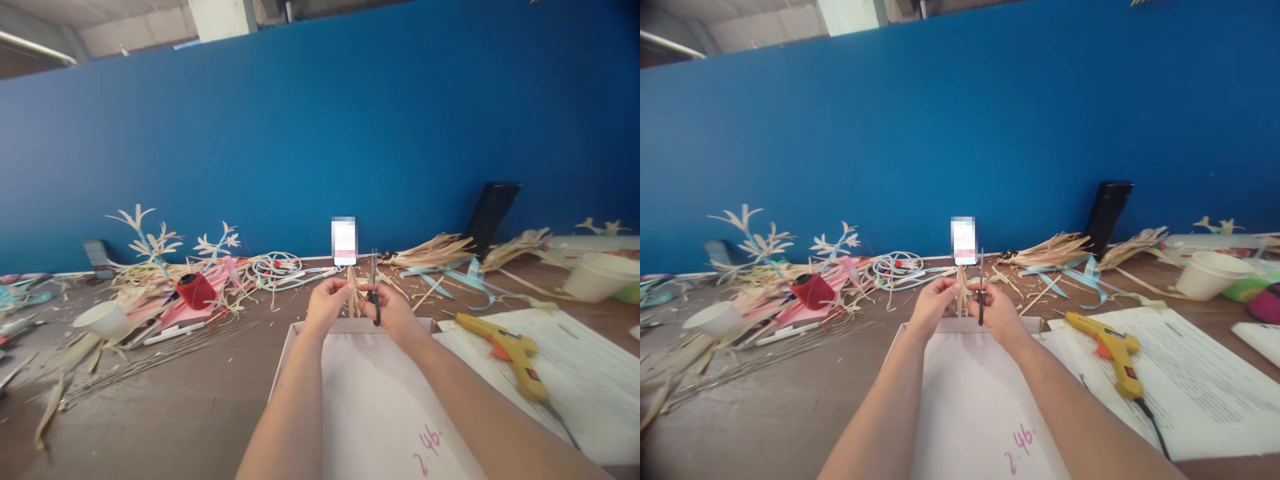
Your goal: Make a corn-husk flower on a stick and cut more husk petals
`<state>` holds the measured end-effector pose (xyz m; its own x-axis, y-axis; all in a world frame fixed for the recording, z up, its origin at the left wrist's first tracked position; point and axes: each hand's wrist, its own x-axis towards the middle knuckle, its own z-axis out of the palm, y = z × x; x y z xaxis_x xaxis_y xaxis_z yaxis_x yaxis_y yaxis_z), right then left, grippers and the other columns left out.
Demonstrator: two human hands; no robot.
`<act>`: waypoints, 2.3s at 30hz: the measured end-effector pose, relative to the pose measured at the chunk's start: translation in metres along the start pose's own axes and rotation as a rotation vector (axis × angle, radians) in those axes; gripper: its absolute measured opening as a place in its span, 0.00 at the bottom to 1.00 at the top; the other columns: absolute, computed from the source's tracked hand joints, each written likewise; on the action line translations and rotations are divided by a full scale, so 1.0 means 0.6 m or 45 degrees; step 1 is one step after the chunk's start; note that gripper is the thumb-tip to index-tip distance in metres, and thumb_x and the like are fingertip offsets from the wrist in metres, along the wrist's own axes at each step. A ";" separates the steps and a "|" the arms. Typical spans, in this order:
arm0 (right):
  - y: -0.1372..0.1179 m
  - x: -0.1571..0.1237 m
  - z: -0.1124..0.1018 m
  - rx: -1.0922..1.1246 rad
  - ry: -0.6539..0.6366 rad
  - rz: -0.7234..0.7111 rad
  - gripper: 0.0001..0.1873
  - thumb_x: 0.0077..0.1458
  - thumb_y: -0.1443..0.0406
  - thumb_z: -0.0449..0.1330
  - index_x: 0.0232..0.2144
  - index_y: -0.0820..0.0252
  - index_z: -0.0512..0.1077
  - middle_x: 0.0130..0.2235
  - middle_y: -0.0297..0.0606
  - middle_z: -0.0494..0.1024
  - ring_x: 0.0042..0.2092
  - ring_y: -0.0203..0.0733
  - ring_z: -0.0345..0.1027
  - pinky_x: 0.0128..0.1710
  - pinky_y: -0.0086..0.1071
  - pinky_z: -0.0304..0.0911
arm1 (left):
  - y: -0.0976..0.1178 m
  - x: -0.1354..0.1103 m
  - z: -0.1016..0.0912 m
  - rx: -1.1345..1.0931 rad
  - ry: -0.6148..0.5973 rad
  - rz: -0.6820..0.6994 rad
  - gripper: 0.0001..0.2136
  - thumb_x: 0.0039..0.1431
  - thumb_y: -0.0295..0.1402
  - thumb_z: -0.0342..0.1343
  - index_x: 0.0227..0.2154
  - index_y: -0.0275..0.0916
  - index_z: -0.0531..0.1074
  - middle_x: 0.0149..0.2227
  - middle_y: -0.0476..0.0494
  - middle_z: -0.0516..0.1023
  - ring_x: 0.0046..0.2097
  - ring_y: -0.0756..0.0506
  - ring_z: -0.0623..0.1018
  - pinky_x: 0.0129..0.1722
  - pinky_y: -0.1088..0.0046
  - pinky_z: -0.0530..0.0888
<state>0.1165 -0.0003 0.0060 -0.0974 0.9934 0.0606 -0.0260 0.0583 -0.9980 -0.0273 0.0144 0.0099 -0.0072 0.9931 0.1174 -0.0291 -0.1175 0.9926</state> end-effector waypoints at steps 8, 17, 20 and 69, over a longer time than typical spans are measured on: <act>0.008 0.002 -0.001 -0.049 -0.094 -0.006 0.23 0.38 0.63 0.65 0.39 0.58 0.67 0.28 0.31 0.72 0.29 0.36 0.65 0.29 0.29 0.60 | -0.012 0.009 -0.005 0.088 0.183 0.059 0.10 0.44 0.40 0.59 0.22 0.36 0.71 0.19 0.52 0.68 0.21 0.55 0.63 0.23 0.79 0.60; -0.005 -0.008 0.008 -0.067 -0.127 0.016 0.20 0.36 0.60 0.67 0.35 0.57 0.70 0.26 0.31 0.72 0.27 0.37 0.65 0.28 0.31 0.60 | -0.004 0.012 -0.013 -0.052 0.315 -0.013 0.11 0.44 0.39 0.59 0.23 0.36 0.73 0.20 0.51 0.70 0.21 0.54 0.64 0.22 0.80 0.60; -0.006 -0.006 0.006 -0.046 -0.070 0.005 0.21 0.37 0.56 0.67 0.35 0.58 0.69 0.24 0.31 0.71 0.26 0.37 0.64 0.28 0.32 0.60 | -0.008 0.013 -0.014 -0.036 0.285 -0.025 0.12 0.43 0.41 0.59 0.24 0.36 0.75 0.18 0.51 0.69 0.21 0.54 0.64 0.21 0.80 0.59; -0.002 -0.007 -0.006 -0.224 -0.411 0.134 0.25 0.46 0.52 0.61 0.40 0.66 0.73 0.22 0.35 0.73 0.21 0.31 0.61 0.22 0.26 0.54 | -0.021 0.027 -0.015 -0.125 0.462 -0.053 0.08 0.46 0.36 0.56 0.22 0.36 0.68 0.16 0.54 0.65 0.15 0.56 0.61 0.15 0.79 0.61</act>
<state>0.1207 -0.0042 0.0068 -0.3997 0.9142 -0.0669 0.1696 0.0021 -0.9855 -0.0361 0.0321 -0.0012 -0.3569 0.9332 0.0415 -0.1321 -0.0944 0.9867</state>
